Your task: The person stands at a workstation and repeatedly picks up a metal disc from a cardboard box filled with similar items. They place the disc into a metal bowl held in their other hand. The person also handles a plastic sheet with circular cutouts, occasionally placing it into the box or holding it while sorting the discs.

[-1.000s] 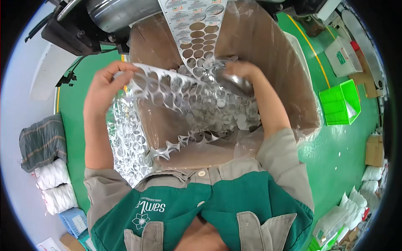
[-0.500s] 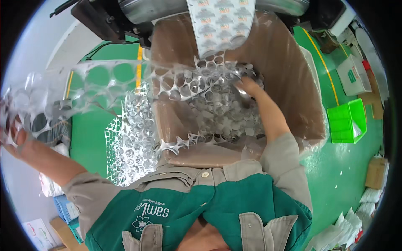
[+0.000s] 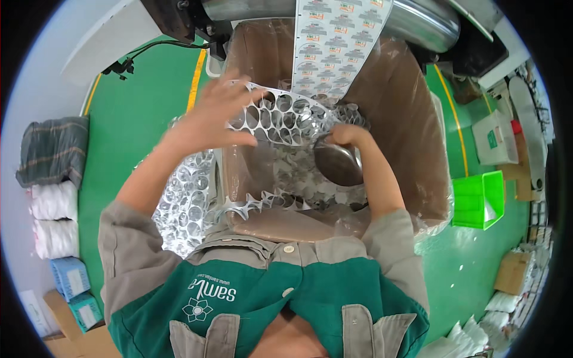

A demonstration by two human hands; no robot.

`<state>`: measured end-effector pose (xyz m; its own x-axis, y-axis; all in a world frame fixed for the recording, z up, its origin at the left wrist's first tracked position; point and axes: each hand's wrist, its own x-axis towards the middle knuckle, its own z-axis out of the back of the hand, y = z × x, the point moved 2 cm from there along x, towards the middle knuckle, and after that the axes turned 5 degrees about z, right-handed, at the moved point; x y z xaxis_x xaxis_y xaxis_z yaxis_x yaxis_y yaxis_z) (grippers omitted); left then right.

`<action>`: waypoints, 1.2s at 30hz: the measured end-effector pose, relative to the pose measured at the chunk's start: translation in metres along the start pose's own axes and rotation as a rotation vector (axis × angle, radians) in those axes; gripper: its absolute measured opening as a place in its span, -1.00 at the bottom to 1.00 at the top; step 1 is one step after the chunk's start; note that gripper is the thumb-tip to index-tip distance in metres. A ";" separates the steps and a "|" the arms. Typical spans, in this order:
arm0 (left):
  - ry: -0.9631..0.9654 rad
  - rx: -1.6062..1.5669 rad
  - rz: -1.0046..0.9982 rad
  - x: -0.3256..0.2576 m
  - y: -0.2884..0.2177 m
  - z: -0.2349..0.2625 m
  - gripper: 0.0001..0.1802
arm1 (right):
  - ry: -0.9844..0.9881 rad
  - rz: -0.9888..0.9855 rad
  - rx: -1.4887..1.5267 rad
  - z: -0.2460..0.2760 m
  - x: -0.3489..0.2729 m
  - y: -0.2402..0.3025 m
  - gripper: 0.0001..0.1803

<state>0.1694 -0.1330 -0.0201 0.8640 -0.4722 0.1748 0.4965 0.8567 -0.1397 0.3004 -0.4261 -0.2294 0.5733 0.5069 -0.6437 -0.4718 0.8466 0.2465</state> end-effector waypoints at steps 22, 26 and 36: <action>0.357 0.129 -0.052 0.013 0.013 -0.096 -0.98 | -0.013 0.004 -0.012 -0.076 0.045 -0.074 -0.62; 0.248 -0.157 -0.002 0.012 0.020 -0.088 -0.93 | -0.566 0.094 0.229 0.063 -0.044 -0.013 -0.49; -0.359 -0.783 -0.033 -0.011 0.002 0.082 -0.81 | 0.609 1.800 1.403 0.136 -0.102 0.041 -0.82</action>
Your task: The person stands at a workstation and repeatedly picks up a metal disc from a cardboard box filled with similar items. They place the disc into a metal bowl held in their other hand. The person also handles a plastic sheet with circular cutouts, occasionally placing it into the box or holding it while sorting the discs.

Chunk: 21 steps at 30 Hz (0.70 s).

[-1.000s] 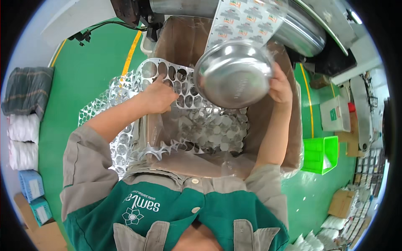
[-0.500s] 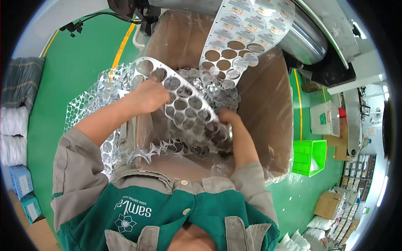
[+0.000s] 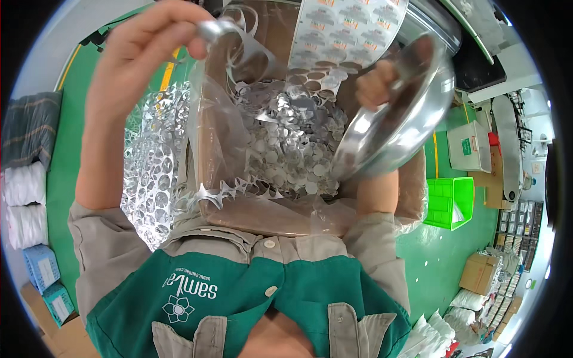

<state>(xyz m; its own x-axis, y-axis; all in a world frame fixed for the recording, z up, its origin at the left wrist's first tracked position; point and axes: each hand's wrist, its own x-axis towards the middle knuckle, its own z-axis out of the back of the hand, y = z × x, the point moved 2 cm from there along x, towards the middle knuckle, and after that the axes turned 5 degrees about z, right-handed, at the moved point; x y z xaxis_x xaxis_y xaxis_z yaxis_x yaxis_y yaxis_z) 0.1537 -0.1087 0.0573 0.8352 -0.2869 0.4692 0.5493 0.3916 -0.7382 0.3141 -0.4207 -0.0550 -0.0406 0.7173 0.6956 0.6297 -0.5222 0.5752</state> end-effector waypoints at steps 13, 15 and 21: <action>-0.113 0.788 0.587 -0.078 0.029 0.112 -0.81 | -0.525 -1.993 -1.154 0.060 -0.188 -0.120 -0.47; -0.290 0.894 0.584 -0.088 0.057 0.147 -0.80 | -0.686 -1.657 -1.121 0.039 -0.120 -0.087 -0.38; -0.424 1.043 0.785 -0.213 0.136 0.266 -0.76 | -0.920 0.191 -0.732 -0.021 -0.044 0.004 -0.22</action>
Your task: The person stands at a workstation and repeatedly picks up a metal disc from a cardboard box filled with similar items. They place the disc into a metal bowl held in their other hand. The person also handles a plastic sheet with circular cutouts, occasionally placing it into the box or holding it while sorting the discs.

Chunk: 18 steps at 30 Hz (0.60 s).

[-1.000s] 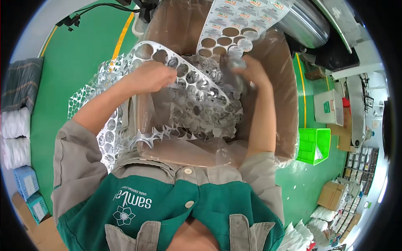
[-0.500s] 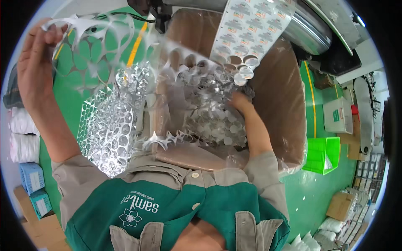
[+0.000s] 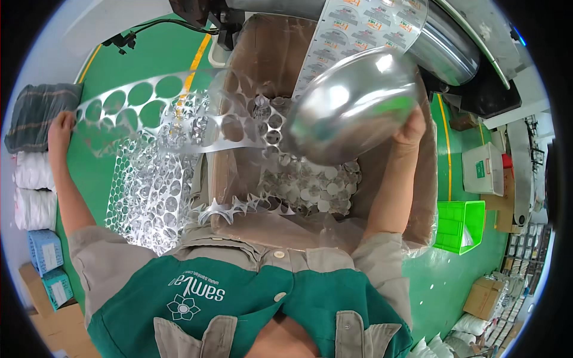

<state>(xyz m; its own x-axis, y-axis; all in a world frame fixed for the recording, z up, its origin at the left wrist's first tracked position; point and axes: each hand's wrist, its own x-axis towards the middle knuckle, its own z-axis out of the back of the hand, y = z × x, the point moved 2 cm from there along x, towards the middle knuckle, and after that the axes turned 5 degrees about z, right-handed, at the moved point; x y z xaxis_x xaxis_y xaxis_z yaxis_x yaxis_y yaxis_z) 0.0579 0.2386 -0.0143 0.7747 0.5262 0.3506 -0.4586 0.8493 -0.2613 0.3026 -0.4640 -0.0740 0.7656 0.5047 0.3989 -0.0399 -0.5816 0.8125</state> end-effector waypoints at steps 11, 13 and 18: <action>-0.064 0.218 0.038 -0.052 0.066 -0.085 -0.71 | 0.439 -1.061 -1.765 0.156 -0.165 -0.213 -0.47; -0.056 -0.072 -0.239 -0.043 -0.085 -0.062 -0.71 | 0.613 -1.215 -1.635 0.117 -0.156 -0.199 -0.50; 0.300 -0.197 -0.888 -0.116 -0.340 -0.080 -0.35 | 0.411 -0.883 -1.512 0.130 -0.105 -0.185 -0.55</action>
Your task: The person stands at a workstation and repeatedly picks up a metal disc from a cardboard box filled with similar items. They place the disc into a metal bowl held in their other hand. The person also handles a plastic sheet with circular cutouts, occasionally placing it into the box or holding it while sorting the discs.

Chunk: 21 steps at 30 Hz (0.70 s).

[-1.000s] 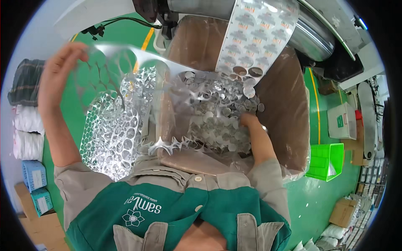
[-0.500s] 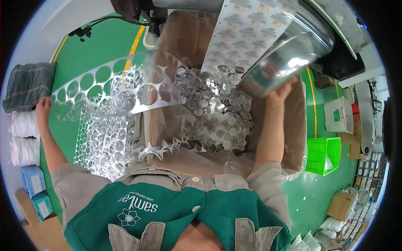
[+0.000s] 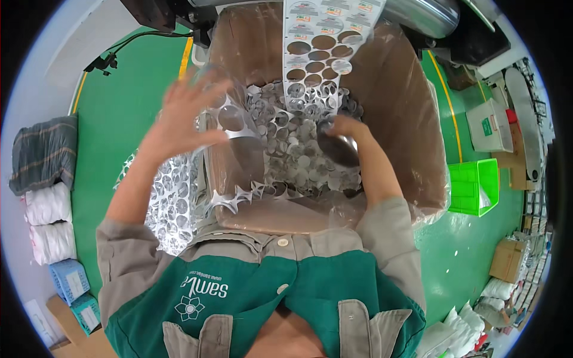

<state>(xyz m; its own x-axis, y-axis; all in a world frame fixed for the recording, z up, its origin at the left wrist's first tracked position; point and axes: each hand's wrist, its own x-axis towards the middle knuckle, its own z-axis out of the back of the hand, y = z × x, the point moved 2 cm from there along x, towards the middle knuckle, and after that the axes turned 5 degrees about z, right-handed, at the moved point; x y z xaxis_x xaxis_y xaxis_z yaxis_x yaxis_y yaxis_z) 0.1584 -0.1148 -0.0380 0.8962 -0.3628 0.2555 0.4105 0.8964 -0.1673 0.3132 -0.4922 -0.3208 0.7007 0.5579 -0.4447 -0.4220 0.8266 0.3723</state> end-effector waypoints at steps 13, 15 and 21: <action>0.293 -1.096 0.217 0.005 -0.035 0.073 -0.46 | -0.151 1.108 2.005 0.179 -0.087 0.132 -0.54; 0.040 -1.367 0.219 0.002 -0.038 0.092 -0.48 | 0.043 1.056 2.039 0.115 -0.019 0.075 -0.59; -0.268 -1.324 0.241 -0.034 0.014 0.116 -0.71 | -0.060 -0.129 0.047 -0.007 0.006 0.048 -0.33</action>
<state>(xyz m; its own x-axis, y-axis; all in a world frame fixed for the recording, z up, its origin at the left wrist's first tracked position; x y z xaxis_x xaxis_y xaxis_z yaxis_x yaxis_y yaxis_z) 0.1142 -0.0608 0.0618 0.9700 -0.0387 0.2400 0.2387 -0.0357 -0.9704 0.2929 -0.4486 -0.3116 0.7811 0.4407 -0.4423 -0.3000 0.8862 0.3532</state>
